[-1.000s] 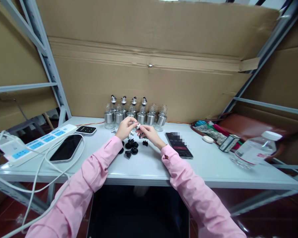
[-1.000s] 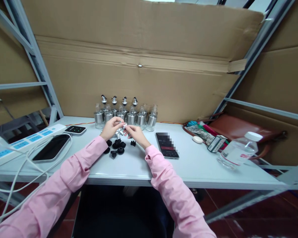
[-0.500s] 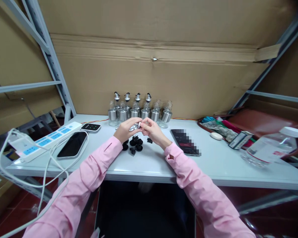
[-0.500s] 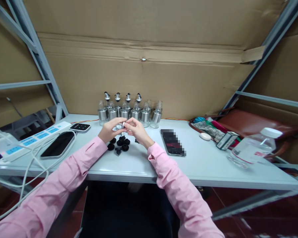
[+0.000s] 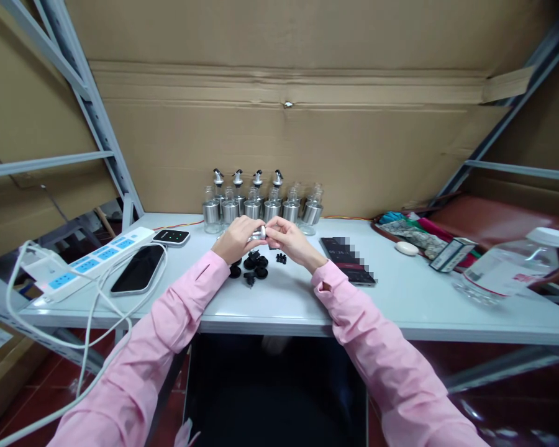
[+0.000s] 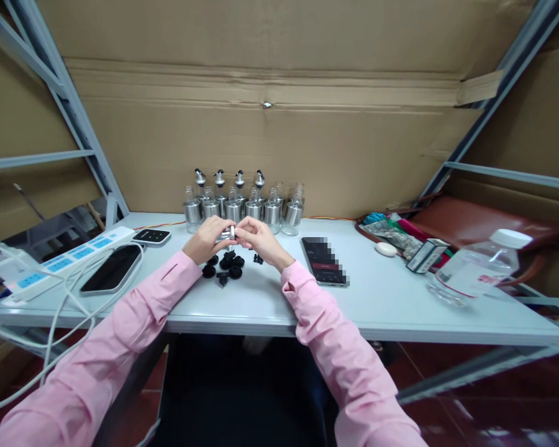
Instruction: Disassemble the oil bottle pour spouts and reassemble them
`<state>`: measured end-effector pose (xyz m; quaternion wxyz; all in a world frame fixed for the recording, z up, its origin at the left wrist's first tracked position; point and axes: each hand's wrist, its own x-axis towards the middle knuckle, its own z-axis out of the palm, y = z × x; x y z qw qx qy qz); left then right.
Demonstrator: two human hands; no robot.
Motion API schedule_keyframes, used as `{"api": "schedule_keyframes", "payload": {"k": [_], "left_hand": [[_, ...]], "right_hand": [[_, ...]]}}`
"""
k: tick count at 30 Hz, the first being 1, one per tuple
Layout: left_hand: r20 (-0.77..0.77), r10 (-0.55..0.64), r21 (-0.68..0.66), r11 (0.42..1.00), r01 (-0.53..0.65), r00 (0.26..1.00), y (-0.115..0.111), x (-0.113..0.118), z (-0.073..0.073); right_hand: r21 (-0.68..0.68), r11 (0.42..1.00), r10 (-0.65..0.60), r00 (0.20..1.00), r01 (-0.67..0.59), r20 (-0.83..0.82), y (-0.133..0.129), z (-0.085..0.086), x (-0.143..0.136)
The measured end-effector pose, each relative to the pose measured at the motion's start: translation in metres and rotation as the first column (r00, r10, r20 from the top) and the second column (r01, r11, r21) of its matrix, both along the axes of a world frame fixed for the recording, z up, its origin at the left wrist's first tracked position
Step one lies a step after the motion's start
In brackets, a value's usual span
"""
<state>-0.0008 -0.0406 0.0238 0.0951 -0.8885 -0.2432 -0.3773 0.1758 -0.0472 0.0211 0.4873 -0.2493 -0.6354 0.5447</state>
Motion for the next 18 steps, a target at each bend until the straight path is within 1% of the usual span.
{"api": "schedule_keyframes", "payload": {"k": [3,6,9,11,14,16,18], "left_hand": [[-0.029,-0.02,0.01,1.0,0.02,0.999,-0.0027,-0.0026,0.0025],[-0.02,-0.028,-0.012,1.0,0.027,0.999,-0.0028,-0.0034,0.0028],[0.048,-0.05,-0.08,0.995,0.054,0.998,-0.0007,-0.0034,0.0017],[0.105,-0.062,-0.171,0.982,0.079,0.993,0.001,-0.0035,0.0012],[0.177,-0.036,-0.355,0.93,0.098,0.984,0.0028,-0.0043,0.0019],[0.217,-0.012,-0.479,0.87,0.117,0.976,0.0036,-0.0055,0.0033],[0.264,-0.008,-0.582,0.796,0.166,0.965,0.0044,-0.0071,0.0045]], "right_hand": [[0.073,0.997,-0.002,0.998,-0.002,0.056,0.0027,-0.0015,0.0018],[0.157,0.987,-0.058,0.992,0.04,0.111,0.0027,-0.0001,0.0029],[0.219,0.971,-0.13,0.981,0.096,0.144,0.0002,0.0022,0.0026],[0.252,0.959,-0.173,0.971,0.128,0.165,-0.0015,0.0028,0.0023],[0.307,0.938,-0.229,0.952,0.16,0.203,-0.0031,0.0024,0.0019],[0.358,0.914,-0.28,0.934,0.189,0.221,-0.004,0.002,0.0014],[0.427,0.877,-0.343,0.908,0.218,0.241,-0.0053,0.0017,0.0005]]}}
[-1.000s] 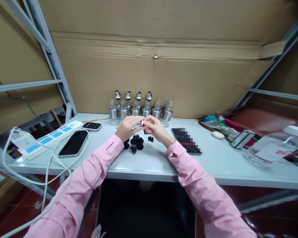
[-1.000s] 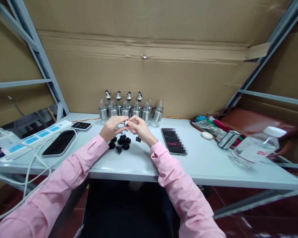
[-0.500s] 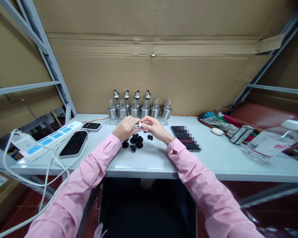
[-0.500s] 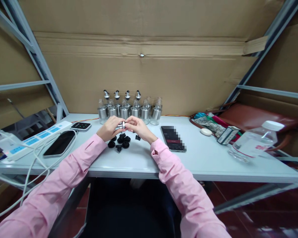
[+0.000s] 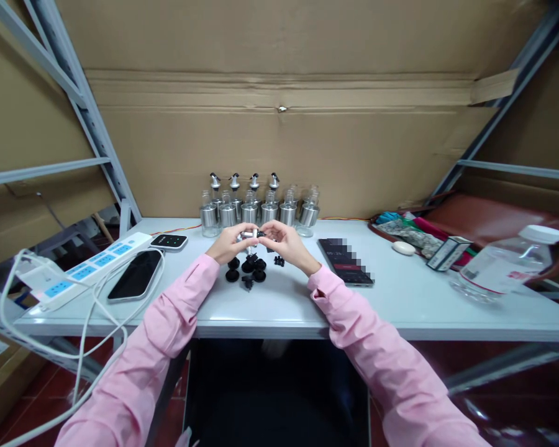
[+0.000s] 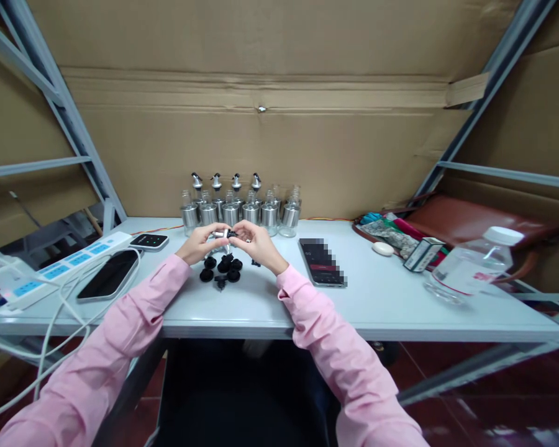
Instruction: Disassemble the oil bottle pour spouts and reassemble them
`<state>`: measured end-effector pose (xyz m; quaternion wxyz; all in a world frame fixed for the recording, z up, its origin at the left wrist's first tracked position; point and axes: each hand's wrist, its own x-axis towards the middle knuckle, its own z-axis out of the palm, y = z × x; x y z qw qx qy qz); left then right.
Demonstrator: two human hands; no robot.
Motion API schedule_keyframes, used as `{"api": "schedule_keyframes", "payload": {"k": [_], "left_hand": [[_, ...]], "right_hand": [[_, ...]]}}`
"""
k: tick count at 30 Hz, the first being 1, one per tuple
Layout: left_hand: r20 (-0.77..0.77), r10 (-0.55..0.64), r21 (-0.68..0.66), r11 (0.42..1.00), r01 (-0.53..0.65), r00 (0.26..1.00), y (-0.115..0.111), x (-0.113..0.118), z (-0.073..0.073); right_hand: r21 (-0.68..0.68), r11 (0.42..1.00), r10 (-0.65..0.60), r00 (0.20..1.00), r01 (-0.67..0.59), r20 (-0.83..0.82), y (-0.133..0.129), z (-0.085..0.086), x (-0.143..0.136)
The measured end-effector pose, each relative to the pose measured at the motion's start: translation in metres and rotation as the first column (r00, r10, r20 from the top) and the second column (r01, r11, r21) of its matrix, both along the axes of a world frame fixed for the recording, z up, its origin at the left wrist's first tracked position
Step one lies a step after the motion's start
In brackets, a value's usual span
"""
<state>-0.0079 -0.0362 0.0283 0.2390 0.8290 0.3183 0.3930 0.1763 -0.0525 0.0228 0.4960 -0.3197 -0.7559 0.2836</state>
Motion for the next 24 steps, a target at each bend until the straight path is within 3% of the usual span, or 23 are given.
{"api": "schedule_keyframes", "payload": {"k": [5,9,11,14,17,20,22,24], "left_hand": [[0.123,-0.06,-0.231,0.969,0.087,0.991,0.004,-0.006,0.0],[0.154,-0.046,-0.301,0.949,0.091,0.987,0.009,-0.011,0.0],[0.171,-0.046,-0.307,0.947,0.097,0.984,0.012,-0.012,-0.001],[0.204,-0.049,-0.304,0.946,0.111,0.978,0.015,-0.008,-0.005],[0.245,-0.038,-0.241,0.966,0.099,0.969,0.015,0.001,-0.014],[0.181,0.023,-0.021,1.0,-0.02,0.983,0.012,0.008,-0.023],[0.093,0.091,0.186,0.977,-0.108,0.991,0.011,0.01,-0.026],[0.016,0.143,0.353,0.925,-0.139,0.99,0.011,0.009,-0.026]], "right_hand": [[0.273,0.956,-0.17,0.963,0.109,0.209,-0.001,-0.002,-0.002],[0.58,0.815,-0.272,0.889,0.01,0.367,0.002,-0.005,-0.003],[0.668,0.742,-0.324,0.843,-0.055,0.43,0.003,-0.005,-0.003],[0.687,0.723,-0.342,0.829,-0.068,0.442,0.004,-0.007,-0.003],[0.568,0.823,-0.239,0.924,0.029,0.299,0.006,-0.01,-0.001],[0.189,0.978,-0.102,0.992,0.086,0.079,0.011,-0.012,0.001],[-0.099,0.995,-0.004,1.0,0.004,0.004,0.014,-0.013,0.002],[-0.266,0.961,0.061,0.997,-0.07,-0.04,0.016,-0.013,0.002]]}}
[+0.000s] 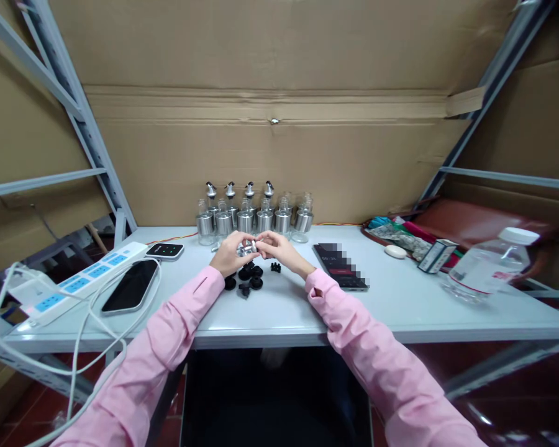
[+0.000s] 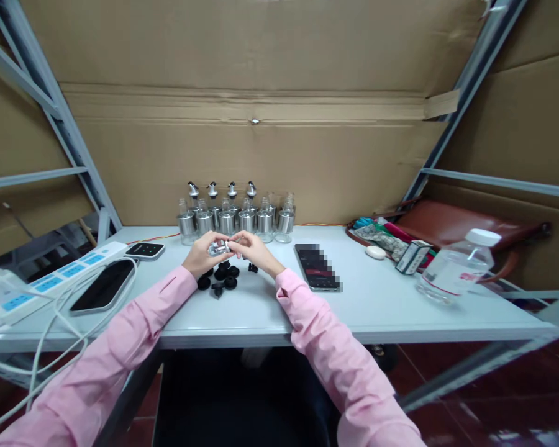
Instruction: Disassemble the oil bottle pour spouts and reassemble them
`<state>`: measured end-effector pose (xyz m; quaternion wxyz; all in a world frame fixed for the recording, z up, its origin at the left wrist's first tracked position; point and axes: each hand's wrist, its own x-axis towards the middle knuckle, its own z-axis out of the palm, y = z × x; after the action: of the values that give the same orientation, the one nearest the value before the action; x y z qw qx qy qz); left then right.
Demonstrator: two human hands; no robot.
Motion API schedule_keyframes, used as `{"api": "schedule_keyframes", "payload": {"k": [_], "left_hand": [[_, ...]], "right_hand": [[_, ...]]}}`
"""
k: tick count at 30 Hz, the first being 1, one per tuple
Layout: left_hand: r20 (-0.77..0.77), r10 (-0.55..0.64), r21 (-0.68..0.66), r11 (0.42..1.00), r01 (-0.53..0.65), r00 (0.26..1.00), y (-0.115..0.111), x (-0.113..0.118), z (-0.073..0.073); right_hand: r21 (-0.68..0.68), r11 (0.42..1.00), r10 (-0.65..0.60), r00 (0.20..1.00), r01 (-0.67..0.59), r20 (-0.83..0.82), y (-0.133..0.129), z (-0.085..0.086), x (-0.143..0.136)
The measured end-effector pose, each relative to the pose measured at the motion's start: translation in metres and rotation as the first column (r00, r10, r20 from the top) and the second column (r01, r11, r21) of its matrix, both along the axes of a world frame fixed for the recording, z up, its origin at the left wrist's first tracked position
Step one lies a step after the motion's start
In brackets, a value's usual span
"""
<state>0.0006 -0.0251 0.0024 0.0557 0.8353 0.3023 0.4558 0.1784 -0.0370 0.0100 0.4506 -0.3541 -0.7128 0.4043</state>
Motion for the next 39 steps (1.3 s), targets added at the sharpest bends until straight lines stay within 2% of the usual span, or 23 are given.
{"api": "schedule_keyframes", "payload": {"k": [3,6,8,11,15,18,20,23,28,31,34,39], "left_hand": [[-0.129,0.026,0.114,0.993,-0.011,0.991,0.0,-0.005,0.005],[-0.218,0.028,0.124,0.992,0.0,0.976,-0.002,-0.007,0.012],[-0.214,0.024,0.105,0.994,-0.001,0.976,-0.004,-0.008,0.016],[-0.147,0.007,0.02,1.0,-0.004,0.989,-0.003,-0.008,0.019],[-0.013,-0.048,-0.226,0.973,0.044,0.999,0.0,-0.008,0.016],[0.102,-0.059,-0.386,0.918,0.094,0.993,-0.001,-0.006,0.016],[0.177,-0.063,-0.433,0.891,0.135,0.982,-0.002,-0.005,0.018],[0.256,-0.076,-0.453,0.871,0.189,0.964,-0.003,-0.004,0.022],[0.299,-0.055,-0.45,0.872,0.192,0.953,-0.004,-0.004,0.027],[0.328,-0.051,-0.476,0.854,0.212,0.943,-0.002,-0.004,0.029],[0.355,-0.048,-0.514,0.824,0.238,0.934,0.001,-0.004,0.03],[0.397,-0.048,-0.517,0.813,0.267,0.917,0.002,-0.004,0.03]], "right_hand": [[-0.075,0.996,0.054,0.998,-0.057,-0.043,-0.001,0.003,0.0],[-0.077,0.989,0.123,0.991,-0.128,-0.058,-0.003,0.008,0.001],[-0.051,0.989,0.134,0.989,-0.137,-0.057,-0.002,0.009,0.001],[0.027,0.993,0.116,0.992,-0.115,-0.043,0.0,0.007,0.0],[0.227,0.974,-0.018,0.997,0.0,0.079,0.0,0.003,-0.002],[0.417,0.906,-0.151,0.974,0.067,0.17,-0.004,0.004,-0.002],[0.516,0.853,-0.205,0.961,0.082,0.185,-0.007,0.005,-0.003],[0.649,0.757,-0.241,0.955,0.074,0.173,-0.009,0.005,-0.004],[0.787,0.616,-0.312,0.926,0.025,0.215,-0.009,0.004,-0.006],[0.82,0.572,-0.378,0.883,-0.012,0.277,-0.01,0.006,-0.006],[0.833,0.552,-0.433,0.843,-0.033,0.32,-0.012,0.008,-0.006],[0.863,0.503,-0.502,0.794,-0.054,0.342,-0.014,0.011,-0.008]]}}
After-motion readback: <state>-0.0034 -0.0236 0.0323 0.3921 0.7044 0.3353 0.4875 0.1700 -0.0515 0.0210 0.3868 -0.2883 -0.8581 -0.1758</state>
